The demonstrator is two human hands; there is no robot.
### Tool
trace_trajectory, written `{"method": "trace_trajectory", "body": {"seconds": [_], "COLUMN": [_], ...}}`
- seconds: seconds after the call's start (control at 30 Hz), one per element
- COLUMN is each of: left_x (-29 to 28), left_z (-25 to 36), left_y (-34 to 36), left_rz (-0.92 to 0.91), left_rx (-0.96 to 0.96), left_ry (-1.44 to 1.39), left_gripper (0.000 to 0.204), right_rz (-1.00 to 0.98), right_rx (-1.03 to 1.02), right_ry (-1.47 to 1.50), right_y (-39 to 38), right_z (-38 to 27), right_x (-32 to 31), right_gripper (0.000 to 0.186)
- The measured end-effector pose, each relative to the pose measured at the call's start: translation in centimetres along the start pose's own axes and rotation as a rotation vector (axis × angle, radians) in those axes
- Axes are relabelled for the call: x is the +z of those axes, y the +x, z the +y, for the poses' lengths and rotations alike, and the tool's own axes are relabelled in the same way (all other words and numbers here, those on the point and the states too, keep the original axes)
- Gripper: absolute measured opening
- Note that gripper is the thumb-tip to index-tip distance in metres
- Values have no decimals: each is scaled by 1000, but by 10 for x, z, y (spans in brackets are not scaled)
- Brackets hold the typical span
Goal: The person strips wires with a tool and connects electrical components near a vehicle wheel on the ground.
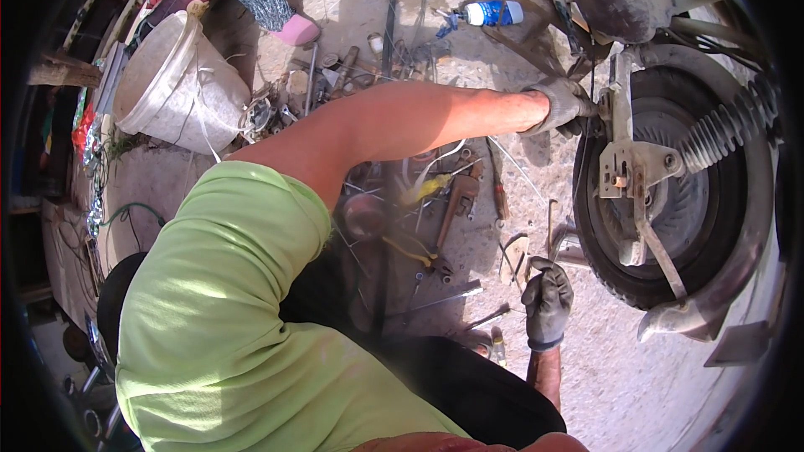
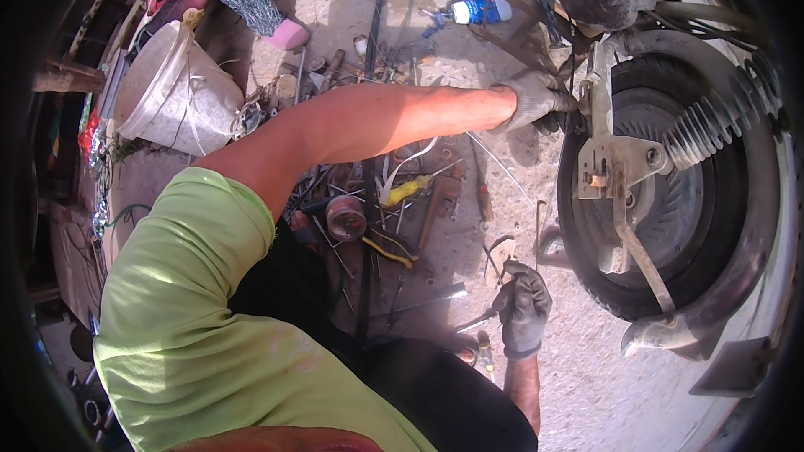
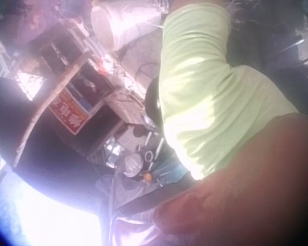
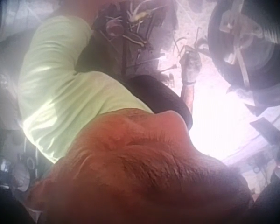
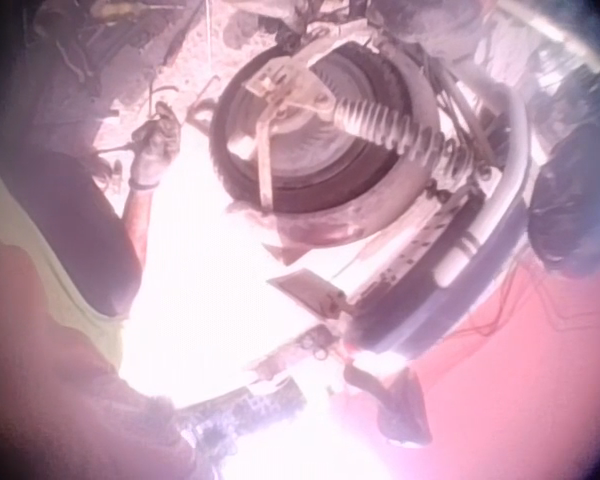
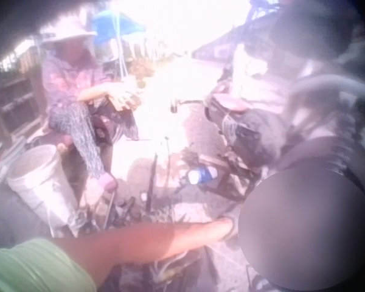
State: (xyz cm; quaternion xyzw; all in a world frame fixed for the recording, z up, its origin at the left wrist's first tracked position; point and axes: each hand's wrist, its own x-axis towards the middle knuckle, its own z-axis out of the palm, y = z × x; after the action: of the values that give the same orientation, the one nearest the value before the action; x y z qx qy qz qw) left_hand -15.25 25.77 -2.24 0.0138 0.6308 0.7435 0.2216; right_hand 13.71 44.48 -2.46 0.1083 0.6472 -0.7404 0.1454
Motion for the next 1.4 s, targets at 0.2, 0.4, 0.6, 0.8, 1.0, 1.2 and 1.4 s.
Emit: {"method": "trace_trajectory", "body": {"seconds": [0.2, 0.4, 0.6, 0.8, 1.0, 1.2, 1.4], "left_x": [-8, -24, -26, 2, 11, 7, 9], "left_z": [12, 5, -23, -63, -95, -103, -110], "left_y": [-14, -24, -45, -114, -117, -119, -109], "left_rz": [-51, -169, -492, -833, -832, -621, -609], "left_rx": [1, -100, -330, -435, -522, -606, -637], "left_ry": [98, 58, 223, 208, 352, 301, 377], "left_gripper": [23, 32, 46, 43, 33, 31, 32], "right_rz": [-23, -100, -138, -196, -15, 164, 422], "right_rx": [56, 152, 142, 198, 103, 87, 47], "right_ry": [-48, -69, -38, 52, -239, -350, -417], "right_y": [0, 2, 1, -4, -31, -64, -100], "right_z": [6, 8, 31, 61, 102, 138, 159], "right_x": [-5, 1, -6, 9, 21, 13, -54], "right_gripper": [34, 36, 39, 36, 31, 29, 31]}}
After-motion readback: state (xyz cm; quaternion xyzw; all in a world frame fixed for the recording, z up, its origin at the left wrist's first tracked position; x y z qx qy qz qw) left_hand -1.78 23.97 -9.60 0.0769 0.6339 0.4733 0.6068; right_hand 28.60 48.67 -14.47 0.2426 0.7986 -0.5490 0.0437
